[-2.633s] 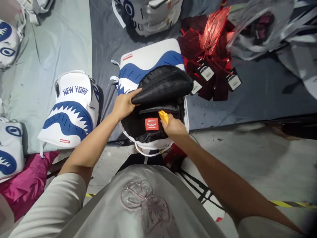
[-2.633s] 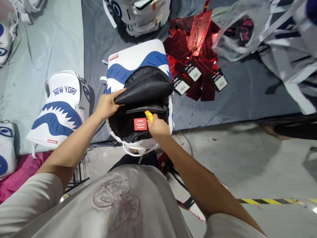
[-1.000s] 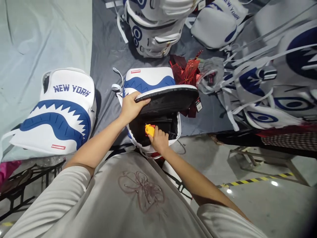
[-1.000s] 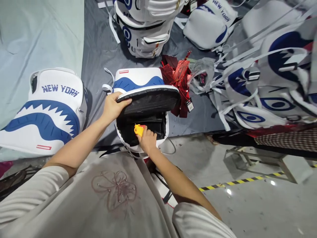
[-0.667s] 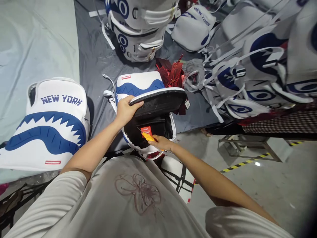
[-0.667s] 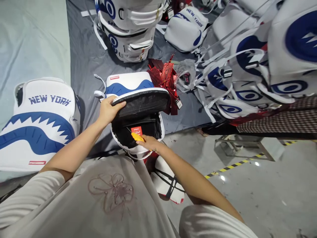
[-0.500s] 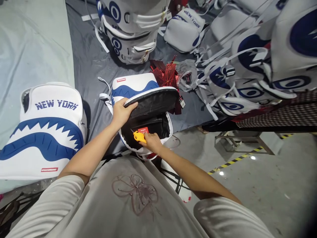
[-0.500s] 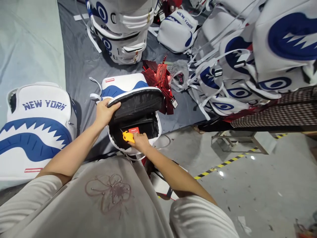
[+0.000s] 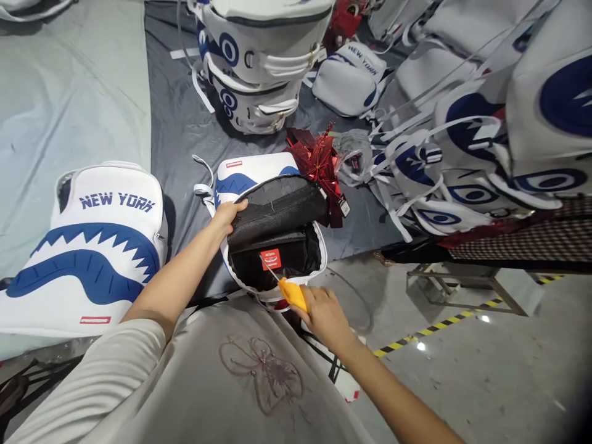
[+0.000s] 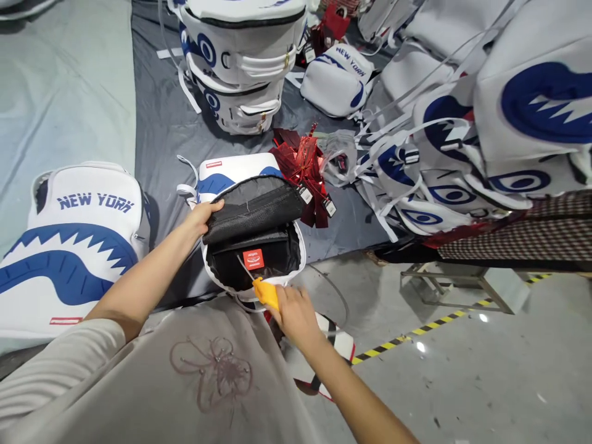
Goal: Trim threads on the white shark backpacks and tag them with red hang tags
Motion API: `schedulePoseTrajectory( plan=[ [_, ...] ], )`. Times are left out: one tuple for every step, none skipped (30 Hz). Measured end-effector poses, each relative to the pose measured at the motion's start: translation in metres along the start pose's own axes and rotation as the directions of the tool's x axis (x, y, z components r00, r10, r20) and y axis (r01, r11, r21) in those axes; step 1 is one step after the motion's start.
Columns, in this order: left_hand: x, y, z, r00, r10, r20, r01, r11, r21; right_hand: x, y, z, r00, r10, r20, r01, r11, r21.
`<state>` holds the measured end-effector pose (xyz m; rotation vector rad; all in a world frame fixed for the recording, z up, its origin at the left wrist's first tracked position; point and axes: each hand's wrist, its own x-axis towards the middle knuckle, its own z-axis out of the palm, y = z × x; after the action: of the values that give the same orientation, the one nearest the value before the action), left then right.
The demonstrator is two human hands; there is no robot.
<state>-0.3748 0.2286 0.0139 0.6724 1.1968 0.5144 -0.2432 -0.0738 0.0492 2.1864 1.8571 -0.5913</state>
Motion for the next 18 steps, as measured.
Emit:
schedulePoseTrajectory(
  plan=[
    [0.005, -0.002, -0.001, 0.998, -0.065, 0.006, 0.065, 0.998, 0.0, -0.01, 0.001, 0.008, 0.999, 0.03, -0.028, -0.028, 0.995, 0.091],
    [0.009, -0.004, -0.001, 0.992, -0.122, 0.011, 0.122, 0.993, 0.003, -0.017, 0.002, 0.016, 0.996, 0.072, -0.056, -0.06, 0.979, 0.193],
    [0.012, -0.007, -0.001, 0.985, -0.17, 0.014, 0.17, 0.986, 0.006, -0.022, 0.002, 0.024, 0.99, 0.119, -0.076, -0.092, 0.951, 0.295],
    [0.014, -0.009, -0.002, 0.978, -0.207, 0.015, 0.207, 0.978, 0.01, -0.024, 0.001, 0.031, 0.982, 0.17, -0.089, -0.123, 0.913, 0.389],
    [0.016, -0.012, -0.001, 0.972, -0.235, 0.015, 0.235, 0.972, 0.013, -0.023, -0.001, 0.037, 0.971, 0.22, -0.094, -0.152, 0.87, 0.47],
    [0.017, -0.013, -0.001, 0.967, -0.256, 0.013, 0.256, 0.967, 0.015, -0.022, -0.003, 0.042, 0.96, 0.265, -0.092, -0.176, 0.825, 0.538],
    [0.017, -0.015, 0.0, 0.963, -0.269, 0.009, 0.269, 0.963, 0.019, -0.019, -0.006, 0.046, 0.95, 0.3, -0.084, -0.194, 0.78, 0.595],
    [0.016, -0.016, 0.001, 0.961, -0.276, 0.004, 0.275, 0.961, 0.022, -0.016, -0.008, 0.049, 0.943, 0.325, -0.07, -0.207, 0.738, 0.643],
    [0.015, -0.016, 0.002, 0.961, -0.276, -0.003, 0.276, 0.961, 0.026, -0.013, -0.011, 0.051, 0.939, 0.34, -0.052, -0.215, 0.699, 0.682],
    [0.015, -0.017, 0.003, 0.962, -0.273, -0.011, 0.273, 0.961, 0.031, -0.01, -0.013, 0.052, 0.936, 0.35, -0.036, -0.221, 0.665, 0.713],
    [0.014, -0.017, 0.004, 0.963, -0.269, -0.019, 0.27, 0.962, 0.037, -0.008, -0.014, 0.054, 0.934, 0.356, -0.028, -0.222, 0.642, 0.734],
    [0.014, -0.018, 0.004, 0.964, -0.264, -0.025, 0.265, 0.963, 0.043, -0.006, -0.015, 0.056, 0.932, 0.361, -0.033, -0.219, 0.632, 0.744],
    [0.013, -0.018, 0.005, 0.966, -0.258, -0.031, 0.259, 0.965, 0.048, -0.004, -0.015, 0.057, 0.93, 0.365, -0.043, -0.214, 0.633, 0.744],
    [0.013, -0.019, 0.006, 0.968, -0.248, -0.036, 0.25, 0.967, 0.05, -0.003, -0.015, 0.057, 0.93, 0.366, -0.047, -0.214, 0.639, 0.739],
    [0.013, -0.02, 0.006, 0.971, -0.233, -0.042, 0.235, 0.971, 0.049, -0.003, -0.014, 0.057, 0.929, 0.367, -0.038, -0.227, 0.649, 0.727],
    [0.013, -0.021, 0.006, 0.976, -0.214, -0.046, 0.216, 0.975, 0.044, -0.004, -0.013, 0.056, 0.929, 0.37, -0.011, -0.256, 0.663, 0.704],
    [0.012, -0.022, 0.006, 0.98, -0.19, -0.05, 0.192, 0.981, 0.036, -0.005, -0.01, 0.053, 0.928, 0.371, 0.033, -0.297, 0.684, 0.666],
    [0.011, -0.023, 0.006, 0.986, -0.161, -0.052, 0.162, 0.986, 0.026, -0.007, -0.008, 0.048, 0.923, 0.375, 0.082, -0.344, 0.714, 0.609]
  ],
)
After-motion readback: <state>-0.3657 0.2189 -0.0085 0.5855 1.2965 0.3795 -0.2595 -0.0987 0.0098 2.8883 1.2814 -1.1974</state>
